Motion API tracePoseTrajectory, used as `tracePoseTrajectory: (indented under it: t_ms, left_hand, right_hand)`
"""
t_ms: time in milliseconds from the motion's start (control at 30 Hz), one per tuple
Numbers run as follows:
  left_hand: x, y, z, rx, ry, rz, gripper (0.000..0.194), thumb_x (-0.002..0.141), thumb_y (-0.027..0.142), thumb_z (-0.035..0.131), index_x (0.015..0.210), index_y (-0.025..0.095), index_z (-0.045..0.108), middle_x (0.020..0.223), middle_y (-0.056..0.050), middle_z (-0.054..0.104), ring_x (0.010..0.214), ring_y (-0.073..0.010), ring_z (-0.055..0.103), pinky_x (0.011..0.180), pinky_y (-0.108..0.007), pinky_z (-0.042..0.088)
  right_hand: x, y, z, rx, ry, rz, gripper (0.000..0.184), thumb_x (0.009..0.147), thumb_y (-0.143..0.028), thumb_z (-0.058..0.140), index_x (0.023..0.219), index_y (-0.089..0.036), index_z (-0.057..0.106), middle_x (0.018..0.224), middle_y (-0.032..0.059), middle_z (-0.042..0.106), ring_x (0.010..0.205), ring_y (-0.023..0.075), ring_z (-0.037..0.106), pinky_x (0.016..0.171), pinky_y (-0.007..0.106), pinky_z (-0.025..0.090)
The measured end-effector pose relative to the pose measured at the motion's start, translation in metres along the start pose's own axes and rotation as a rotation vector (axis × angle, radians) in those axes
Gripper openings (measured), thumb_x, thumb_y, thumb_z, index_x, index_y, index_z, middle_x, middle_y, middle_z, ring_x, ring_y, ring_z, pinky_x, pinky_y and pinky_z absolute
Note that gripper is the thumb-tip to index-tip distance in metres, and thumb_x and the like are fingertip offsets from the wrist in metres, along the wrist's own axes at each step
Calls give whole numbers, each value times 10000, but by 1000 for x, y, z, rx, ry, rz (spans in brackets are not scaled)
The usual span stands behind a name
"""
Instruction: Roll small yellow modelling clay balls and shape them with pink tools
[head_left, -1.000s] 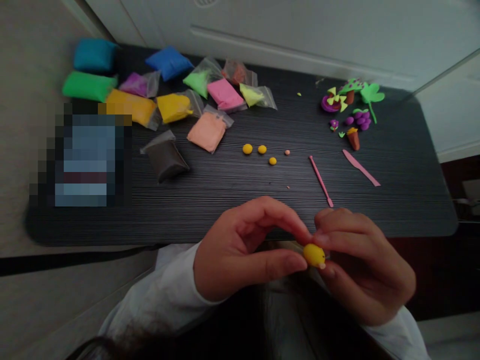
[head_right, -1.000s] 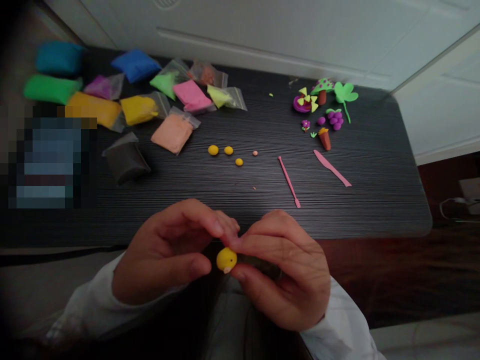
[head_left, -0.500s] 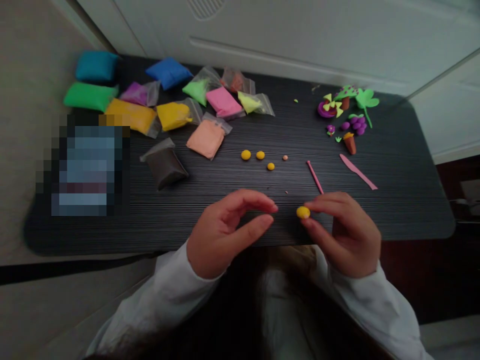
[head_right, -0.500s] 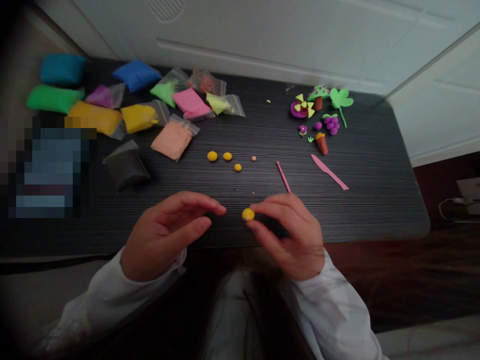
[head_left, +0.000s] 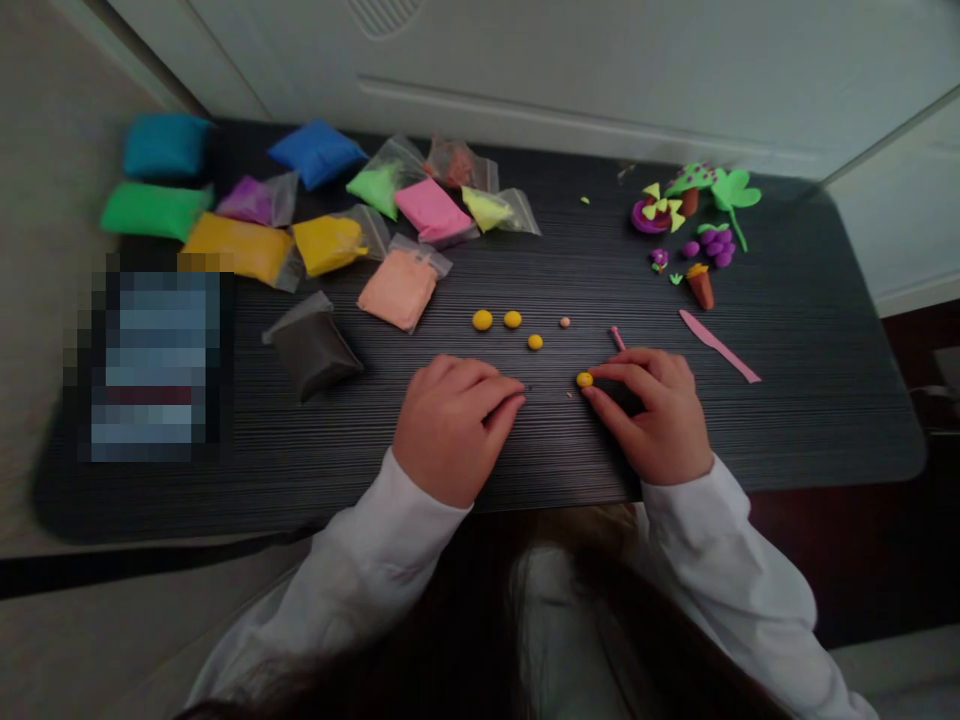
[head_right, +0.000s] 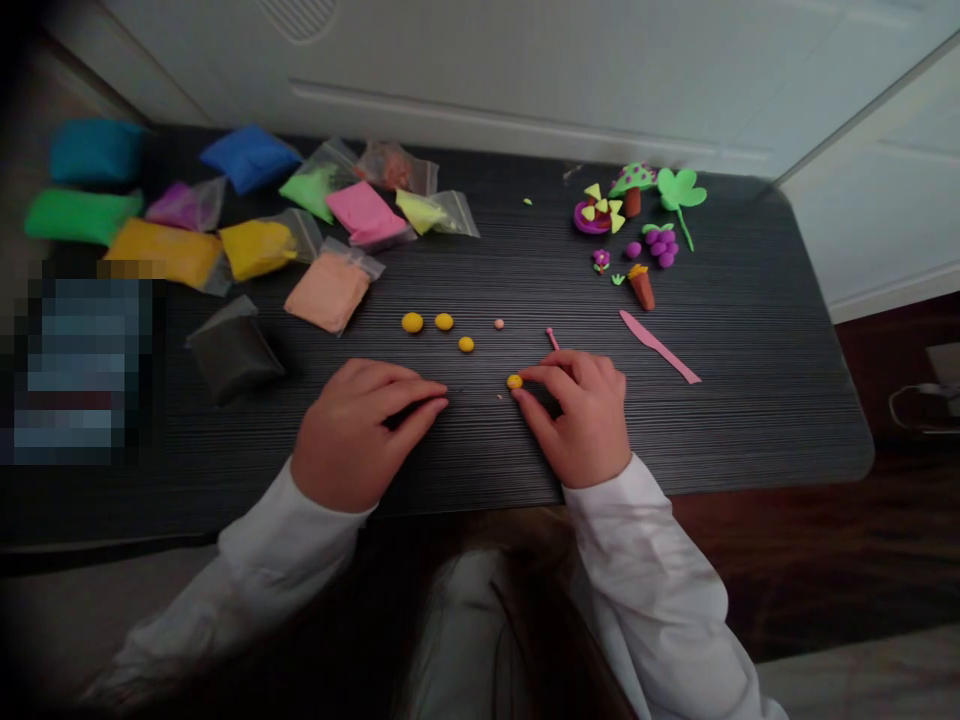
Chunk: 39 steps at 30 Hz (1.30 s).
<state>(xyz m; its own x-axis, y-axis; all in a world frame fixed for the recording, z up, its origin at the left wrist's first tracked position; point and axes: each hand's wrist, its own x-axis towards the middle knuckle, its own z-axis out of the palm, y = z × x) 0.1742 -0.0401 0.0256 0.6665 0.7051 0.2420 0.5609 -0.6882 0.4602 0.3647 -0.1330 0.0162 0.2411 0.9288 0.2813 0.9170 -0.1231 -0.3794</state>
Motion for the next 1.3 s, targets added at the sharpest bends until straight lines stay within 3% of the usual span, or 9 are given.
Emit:
tracePoseTrajectory:
  t_ms: [267, 833, 933, 1067, 1300]
  left_hand:
    - [7, 11, 14, 68, -62, -83, 179, 819, 312, 516, 841, 238, 678, 824, -3, 671, 808, -207, 541, 698, -353, 376]
    - [10, 10, 16, 94, -133, 2, 184, 853, 267, 450, 835, 199, 621, 856, -27, 642, 818, -217, 525, 700, -368, 362]
    - [10, 11, 12, -46, -84, 6, 171, 850, 252, 463, 830, 186, 619, 850, -30, 639, 822, -201, 532, 733, -363, 380]
    - [6, 21, -2, -431, -26, -53, 106, 830, 212, 512, 809, 174, 609, 816, -17, 629, 816, -146, 552, 766, -297, 418]
    - [-4, 44, -31, -1028, -175, -282, 62, 787, 204, 575, 739, 209, 614, 765, 8, 606, 747, -120, 561, 675, -240, 440]
  right_hand:
    - [0, 1, -1, 16, -11, 0, 160, 752, -315, 602, 889, -239, 635, 950, 40, 605, 913, 214, 529, 789, 396, 374]
    - [-1, 1, -2, 41, -28, 10, 233, 738, -316, 613, 954, -229, 615, 988, 48, 604, 943, 223, 534, 819, 412, 378]
    - [-1, -2, -5, 58, 10, -2, 246, 737, -302, 614, 963, -204, 615, 993, 67, 603, 952, 228, 536, 824, 421, 390]
    - [-7, -14, -21, 142, 116, -55, 210, 736, -218, 614, 946, -211, 621, 963, 61, 609, 921, 211, 550, 811, 412, 412]
    - [-14, -43, -49, 435, 162, -244, 380, 683, -90, 641, 1035, -222, 587, 899, 41, 655, 789, 182, 597, 768, 413, 435]
